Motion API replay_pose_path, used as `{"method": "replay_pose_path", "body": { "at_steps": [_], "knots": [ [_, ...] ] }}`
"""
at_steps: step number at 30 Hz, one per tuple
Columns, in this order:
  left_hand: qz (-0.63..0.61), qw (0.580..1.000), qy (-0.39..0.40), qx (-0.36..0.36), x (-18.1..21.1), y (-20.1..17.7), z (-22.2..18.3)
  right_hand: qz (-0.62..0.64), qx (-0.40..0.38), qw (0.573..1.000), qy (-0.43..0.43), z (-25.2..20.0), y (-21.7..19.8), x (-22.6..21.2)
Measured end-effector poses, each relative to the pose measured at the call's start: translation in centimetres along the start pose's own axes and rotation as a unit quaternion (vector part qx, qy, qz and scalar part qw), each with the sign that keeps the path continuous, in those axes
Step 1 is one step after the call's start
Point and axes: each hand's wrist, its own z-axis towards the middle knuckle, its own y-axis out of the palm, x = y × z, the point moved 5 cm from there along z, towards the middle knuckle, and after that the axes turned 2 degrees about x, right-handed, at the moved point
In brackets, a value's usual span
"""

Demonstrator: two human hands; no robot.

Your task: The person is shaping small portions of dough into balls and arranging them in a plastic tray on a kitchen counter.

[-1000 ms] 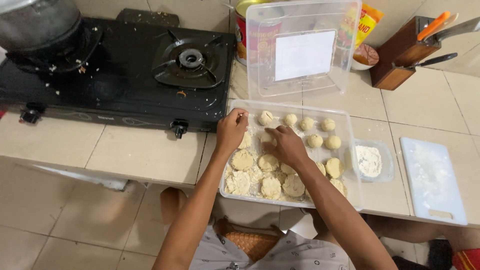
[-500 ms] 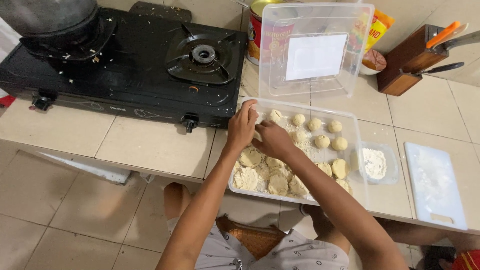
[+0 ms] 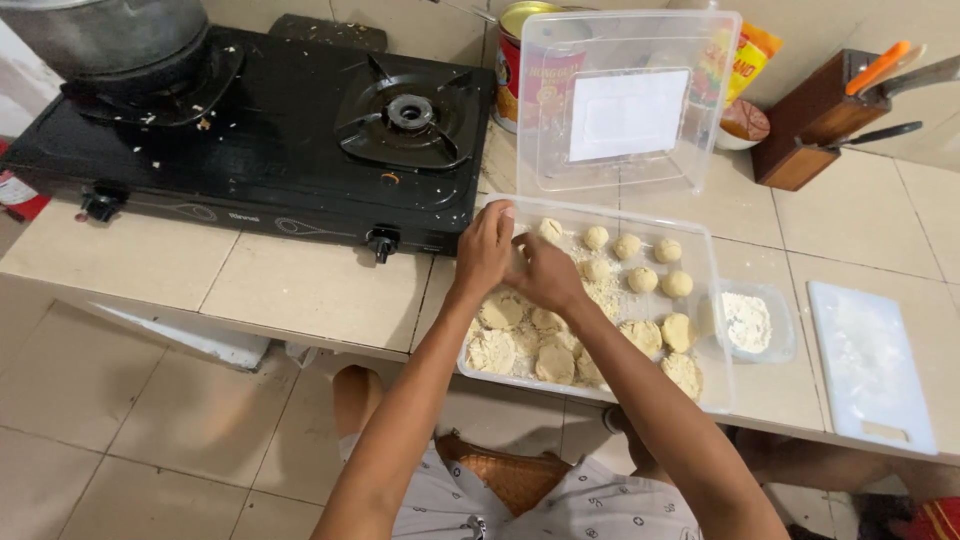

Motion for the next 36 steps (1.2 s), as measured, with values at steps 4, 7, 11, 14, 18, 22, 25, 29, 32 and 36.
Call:
{"method": "replay_pose_path", "body": {
  "at_steps": [4,7,11,14,18,22,25,29,32,36],
  "knots": [
    [0.019,1.0,0.018,0.007,-0.7,0.7,0.1,0.224,0.052,0.972,0.046,-2.1,-4.5,1.2],
    [0.045,0.998,0.036,0.005,-0.6,0.7,0.0,0.437,0.029,0.889,0.132,-4.6,-6.2,0.4],
    [0.042,0.998,0.038,0.003,-0.4,0.7,0.0,0.567,0.035,0.801,0.187,-4.2,-5.0,2.5],
    [0.043,0.998,0.042,-0.008,-0.1,0.6,0.1,0.576,0.06,0.79,0.203,-4.3,-5.1,2.1],
    [0.04,0.998,0.036,-0.015,-0.1,0.6,0.1,0.572,0.064,0.775,0.26,-4.3,-4.1,1.7],
    [0.04,0.999,0.029,-0.019,0.1,0.5,0.0,0.59,0.043,0.758,0.274,-3.6,-3.6,0.3],
    [0.053,0.998,0.024,-0.024,0.2,0.5,-0.2,0.634,0.046,0.726,0.263,-3.3,-3.7,0.0],
    [0.057,0.997,0.01,-0.043,0.3,0.3,-0.2,0.587,0.049,0.781,0.206,-2.9,-3.6,-0.6],
    [0.067,0.996,0.01,-0.055,0.4,0.5,0.2,0.505,0.063,0.844,0.173,-1.6,-3.7,0.2],
    [0.066,0.996,0.002,-0.058,0.0,0.6,-0.1,0.416,0.094,0.895,0.129,-0.3,-4.5,0.2]
  ]
}}
